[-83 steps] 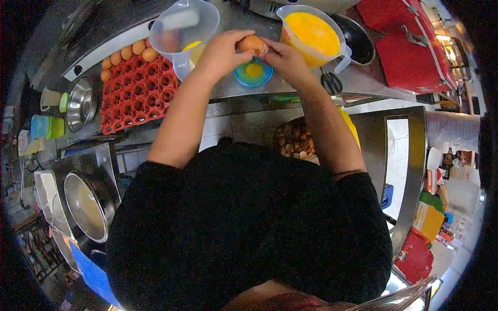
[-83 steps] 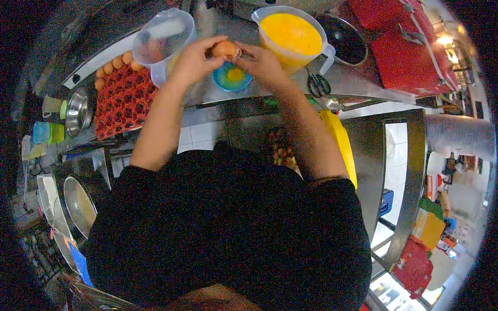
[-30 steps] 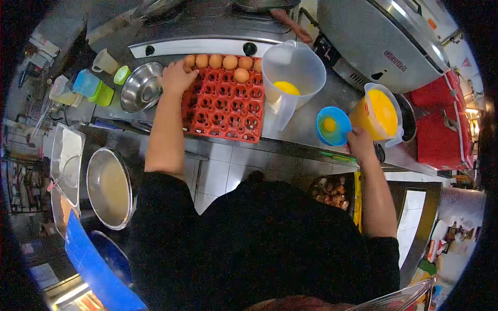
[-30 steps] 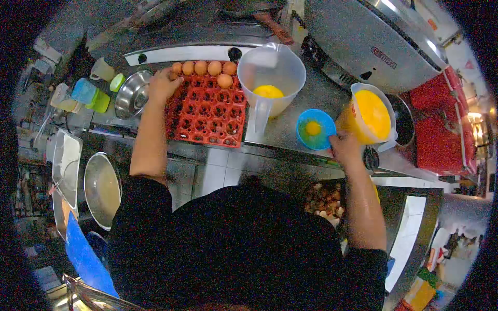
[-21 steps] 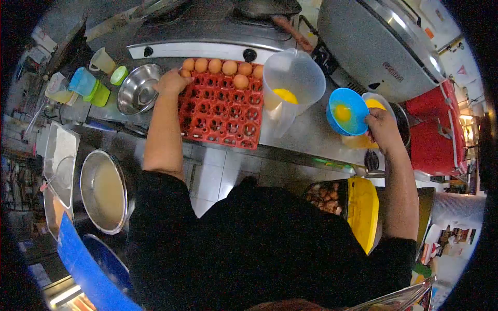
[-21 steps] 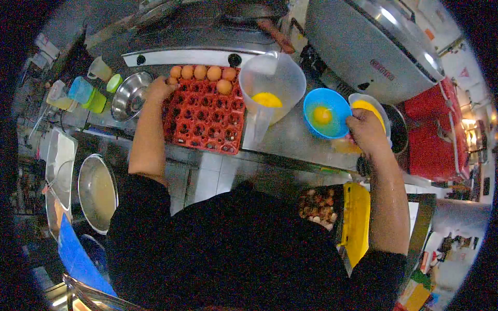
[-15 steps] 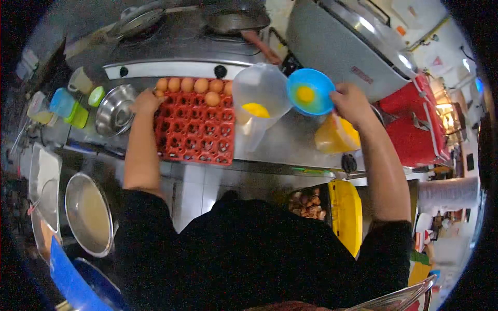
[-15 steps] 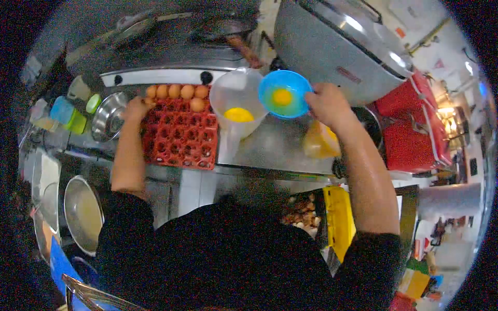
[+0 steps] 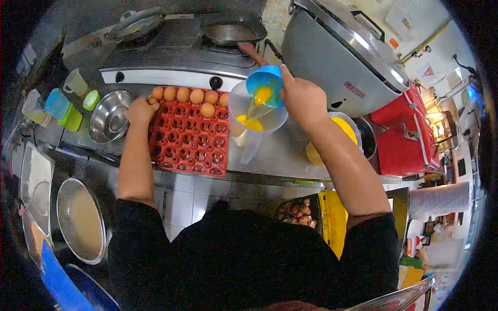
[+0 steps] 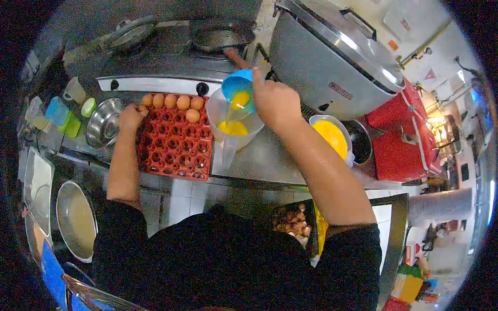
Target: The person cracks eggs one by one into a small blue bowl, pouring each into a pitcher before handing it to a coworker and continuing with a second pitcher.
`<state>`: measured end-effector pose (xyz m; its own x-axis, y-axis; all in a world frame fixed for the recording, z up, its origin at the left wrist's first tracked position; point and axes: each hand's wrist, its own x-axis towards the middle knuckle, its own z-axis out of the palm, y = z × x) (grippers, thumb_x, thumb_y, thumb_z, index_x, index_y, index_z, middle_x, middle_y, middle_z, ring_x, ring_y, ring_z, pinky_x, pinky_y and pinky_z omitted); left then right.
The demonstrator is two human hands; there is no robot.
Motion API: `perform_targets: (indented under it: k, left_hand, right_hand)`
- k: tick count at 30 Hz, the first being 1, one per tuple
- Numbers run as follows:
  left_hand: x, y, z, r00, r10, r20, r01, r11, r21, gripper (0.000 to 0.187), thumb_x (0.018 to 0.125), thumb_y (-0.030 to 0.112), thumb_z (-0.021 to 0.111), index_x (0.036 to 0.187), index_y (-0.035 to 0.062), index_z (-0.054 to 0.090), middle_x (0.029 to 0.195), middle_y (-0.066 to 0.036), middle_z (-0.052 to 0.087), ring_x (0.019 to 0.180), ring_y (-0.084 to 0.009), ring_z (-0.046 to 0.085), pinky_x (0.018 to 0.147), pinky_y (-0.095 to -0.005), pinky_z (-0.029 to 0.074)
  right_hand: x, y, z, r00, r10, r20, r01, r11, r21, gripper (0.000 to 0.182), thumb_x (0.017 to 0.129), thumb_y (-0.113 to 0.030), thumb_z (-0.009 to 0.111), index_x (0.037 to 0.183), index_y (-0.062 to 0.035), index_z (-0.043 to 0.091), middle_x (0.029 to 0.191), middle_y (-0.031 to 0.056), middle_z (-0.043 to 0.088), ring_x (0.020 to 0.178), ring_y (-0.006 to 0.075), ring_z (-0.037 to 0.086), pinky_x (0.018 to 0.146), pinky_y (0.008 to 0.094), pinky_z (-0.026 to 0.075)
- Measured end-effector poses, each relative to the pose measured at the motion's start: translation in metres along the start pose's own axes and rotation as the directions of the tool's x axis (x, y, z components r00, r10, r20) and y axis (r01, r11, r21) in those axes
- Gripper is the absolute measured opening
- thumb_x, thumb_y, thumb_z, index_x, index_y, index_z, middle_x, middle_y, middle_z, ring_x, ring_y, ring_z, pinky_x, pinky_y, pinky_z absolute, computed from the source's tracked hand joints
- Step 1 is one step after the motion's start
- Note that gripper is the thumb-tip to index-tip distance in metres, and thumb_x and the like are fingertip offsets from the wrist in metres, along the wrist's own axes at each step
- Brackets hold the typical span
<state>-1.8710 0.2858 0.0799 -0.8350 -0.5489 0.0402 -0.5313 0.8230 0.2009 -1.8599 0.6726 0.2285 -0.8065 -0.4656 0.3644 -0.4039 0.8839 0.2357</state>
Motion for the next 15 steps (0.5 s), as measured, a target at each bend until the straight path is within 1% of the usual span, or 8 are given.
perform_targets:
  k: [1,4,7,10,11,13,14,15]
  left_hand:
    - [-0.002,0.001,-0.003,1.000,-0.007,-0.025,0.007,1.000,-0.006,0.047,0.067,0.044,0.061,0.099,0.0101,0.059,0.099,-0.012,0.061,0.095,-0.0271,0.057,0.082,-0.0415,0.040]
    - [-0.012,0.003,-0.015,0.998,-0.027,-0.061,0.026,1.000,-0.015,0.048,0.066,0.046,0.061,0.099,0.0104,0.059,0.098,-0.011,0.062,0.094,-0.0272,0.057,0.081,-0.0406,0.041]
    - [-0.018,0.002,-0.028,0.997,-0.032,-0.071,0.029,0.999,-0.032,0.048,0.067,0.047,0.060,0.099,0.0113,0.059,0.098,-0.010,0.062,0.094,-0.0276,0.057,0.080,-0.0400,0.041]
    - [-0.024,0.003,-0.041,0.994,-0.057,-0.094,0.044,0.990,-0.135,0.046,0.069,0.043,0.061,0.098,0.0083,0.059,0.098,-0.011,0.062,0.092,-0.0251,0.058,0.078,-0.0384,0.042]
    - [-0.026,0.004,-0.043,0.992,-0.070,-0.104,0.050,0.982,-0.183,0.045,0.069,0.042,0.062,0.098,0.0066,0.058,0.097,-0.012,0.061,0.091,-0.0237,0.059,0.077,-0.0377,0.043]
    - [-0.015,-0.013,-0.032,0.991,0.001,-0.137,-0.059,0.908,-0.415,0.042,0.072,0.037,0.061,0.098,0.0040,0.057,0.094,-0.011,0.062,0.084,-0.0195,0.059,0.070,-0.0325,0.044]
    - [-0.012,-0.016,-0.030,0.986,0.034,-0.161,-0.115,0.846,-0.521,0.041,0.074,0.035,0.061,0.098,0.0028,0.056,0.093,-0.010,0.062,0.081,-0.0173,0.059,0.067,-0.0299,0.044]
    - [-0.010,-0.016,-0.026,0.994,0.004,-0.107,-0.080,0.686,-0.723,0.039,0.075,0.033,0.060,0.099,0.0026,0.055,0.091,-0.009,0.061,0.078,-0.0156,0.058,0.064,-0.0273,0.044]
  right_hand:
    - [0.000,0.000,0.005,0.996,-0.076,-0.052,0.073,0.995,-0.068,0.049,0.074,-0.019,0.054,0.121,-0.0100,0.043,0.069,0.0084,0.058,0.061,0.0257,0.059,0.054,0.0379,0.048]
    - [0.001,0.000,0.009,0.933,-0.270,-0.237,0.235,0.958,-0.166,0.046,0.073,-0.015,0.054,0.118,-0.0098,0.046,0.061,0.0041,0.053,0.054,0.0207,0.056,0.048,0.0341,0.046]
    - [0.003,0.002,0.010,0.873,-0.356,-0.334,0.302,0.931,-0.204,0.046,0.073,-0.014,0.053,0.119,-0.0099,0.046,0.060,0.0035,0.052,0.053,0.0196,0.056,0.047,0.0330,0.046]
    - [0.005,0.003,0.014,0.904,-0.315,-0.289,0.276,0.947,-0.167,0.047,0.072,-0.016,0.052,0.117,-0.0073,0.046,0.061,0.0042,0.055,0.054,0.0191,0.058,0.047,0.0327,0.047]
    - [0.005,0.002,0.015,0.956,-0.174,-0.236,0.160,0.984,-0.079,0.043,0.072,-0.017,0.052,0.114,-0.0068,0.049,0.064,0.0056,0.057,0.056,0.0207,0.059,0.048,0.0335,0.047]
    - [0.004,-0.001,0.021,0.990,0.108,-0.095,-0.101,0.992,0.071,0.036,0.074,-0.017,0.051,0.108,-0.0059,0.053,0.069,0.0085,0.060,0.059,0.0238,0.060,0.052,0.0352,0.048]
    - [0.004,0.004,0.028,0.984,0.163,-0.076,-0.148,0.974,0.172,0.033,0.074,-0.018,0.051,0.103,-0.0049,0.055,0.071,0.0099,0.061,0.060,0.0246,0.060,0.054,0.0354,0.048]
    - [0.003,0.014,0.038,0.975,0.216,-0.053,-0.194,0.943,0.271,0.030,0.074,-0.018,0.050,0.099,-0.0040,0.057,0.073,0.0114,0.062,0.061,0.0254,0.060,0.056,0.0355,0.048]
